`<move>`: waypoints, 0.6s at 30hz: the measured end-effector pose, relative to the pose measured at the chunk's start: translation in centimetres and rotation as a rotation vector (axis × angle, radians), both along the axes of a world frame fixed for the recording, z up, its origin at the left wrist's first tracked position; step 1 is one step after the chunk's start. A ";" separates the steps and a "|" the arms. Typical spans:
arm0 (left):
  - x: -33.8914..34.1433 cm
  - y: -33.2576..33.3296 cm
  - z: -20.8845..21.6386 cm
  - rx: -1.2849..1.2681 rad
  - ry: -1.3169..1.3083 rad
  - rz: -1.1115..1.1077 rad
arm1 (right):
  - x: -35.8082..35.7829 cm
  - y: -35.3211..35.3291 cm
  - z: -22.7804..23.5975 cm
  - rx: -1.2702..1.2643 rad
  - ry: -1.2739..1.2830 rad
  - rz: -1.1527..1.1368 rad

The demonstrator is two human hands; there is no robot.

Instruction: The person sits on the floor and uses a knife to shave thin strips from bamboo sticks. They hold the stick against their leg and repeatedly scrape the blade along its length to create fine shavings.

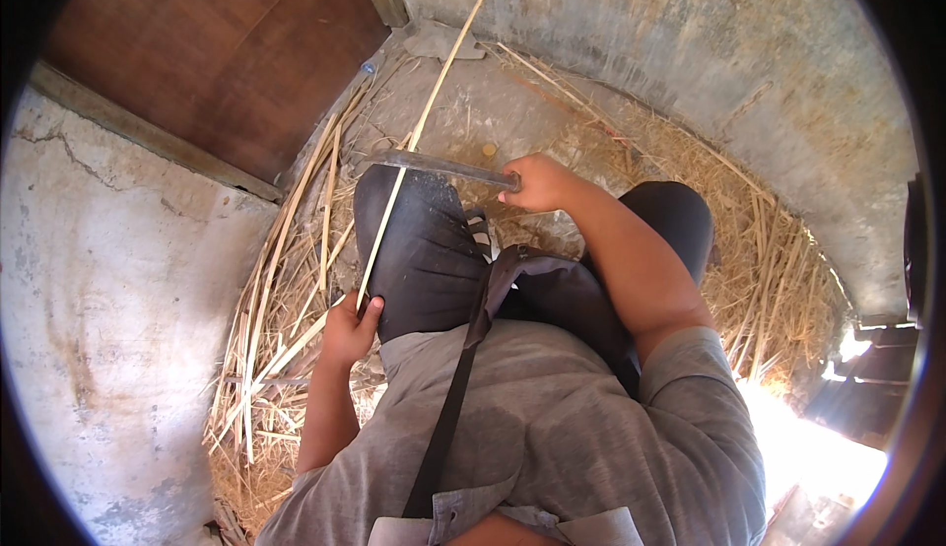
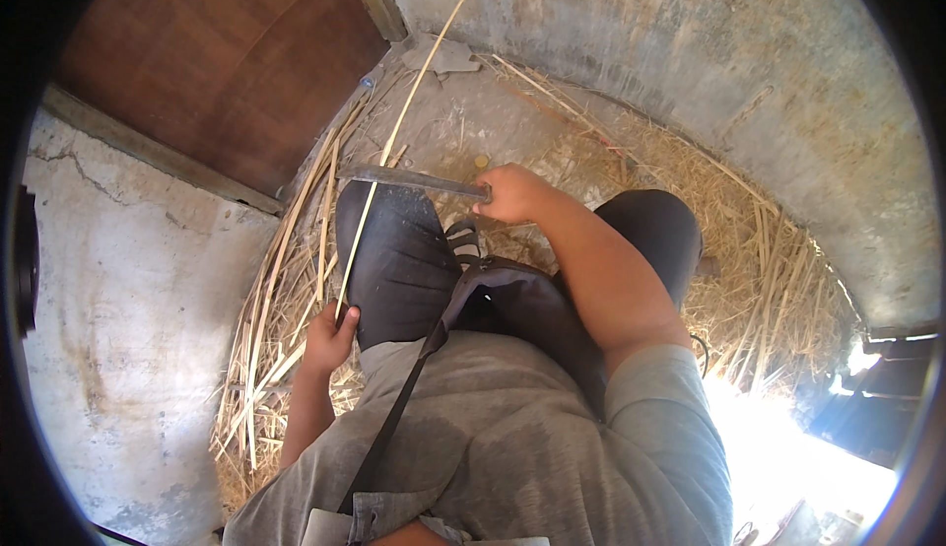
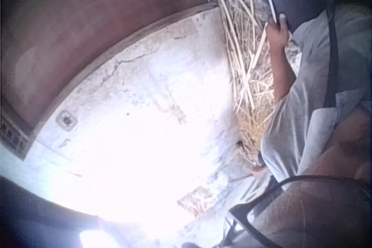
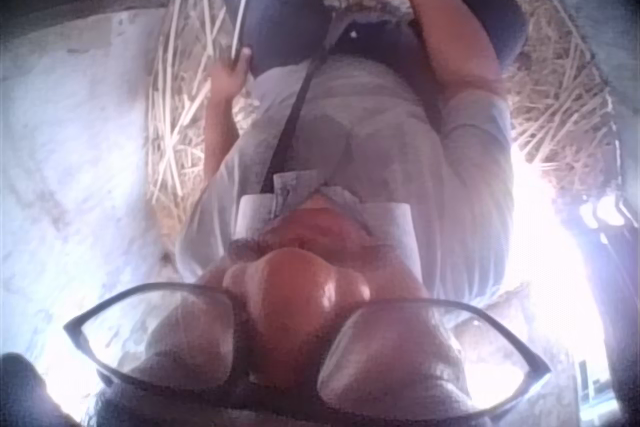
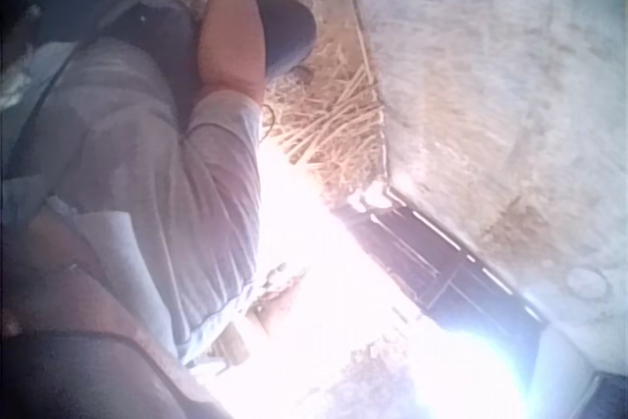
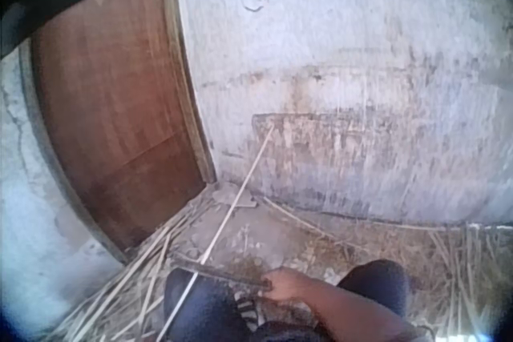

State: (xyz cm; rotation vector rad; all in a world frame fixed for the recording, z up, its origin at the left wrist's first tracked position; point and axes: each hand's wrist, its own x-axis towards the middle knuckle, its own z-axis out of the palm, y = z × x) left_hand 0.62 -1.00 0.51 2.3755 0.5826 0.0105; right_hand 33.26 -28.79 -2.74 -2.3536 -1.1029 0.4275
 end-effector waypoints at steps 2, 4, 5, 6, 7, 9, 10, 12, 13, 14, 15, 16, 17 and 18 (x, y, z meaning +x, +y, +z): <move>0.0 0.0 -0.1 -0.007 0.003 0.003 | 0.0 0.0 -0.1 -0.007 0.000 -0.005; 0.0 0.1 -0.2 -0.012 0.011 0.004 | 0.0 0.0 -0.1 -0.020 -0.007 -0.007; 0.0 0.0 -0.1 -0.012 0.005 0.002 | 0.0 0.0 -0.1 -0.009 -0.010 -0.008; 0.0 -0.2 0.1 -0.011 -0.002 0.000 | 0.0 0.0 -0.1 0.001 -0.013 -0.009; 0.1 -0.3 0.3 -0.012 -0.008 -0.002 | -0.1 0.0 -0.1 0.012 -0.016 -0.010; -0.1 -0.1 0.0 0.002 -0.023 -0.011 | -0.2 0.1 0.3 -0.008 -0.006 -0.004; -0.1 0.0 -0.3 0.009 -0.031 -0.015 | -0.2 0.1 0.4 -0.018 0.000 -0.002; -0.2 0.2 -0.7 -0.001 -0.043 -0.016 | -0.4 0.1 0.3 0.011 0.014 0.002; -0.3 0.2 -0.9 -0.006 -0.049 -0.016 | -0.4 0.1 0.2 0.025 0.021 0.004; -0.2 0.2 -0.9 -0.011 -0.055 -0.016 | -0.4 0.1 -0.1 0.028 0.024 0.004; -0.1 0.1 -0.9 -0.016 -0.061 -0.017 | -0.4 0.2 -0.4 0.032 0.026 0.004; -0.1 0.1 -1.0 -0.022 -0.068 -0.018 | -0.3 0.2 -0.7 0.035 0.029 0.004; -0.2 0.1 -1.2 -0.019 -0.070 -0.014 | -0.4 0.4 -0.7 0.042 0.026 0.007; -0.3 0.2 -1.5 -0.017 -0.073 -0.010 | -0.5 0.5 -0.8 0.049 0.022 0.010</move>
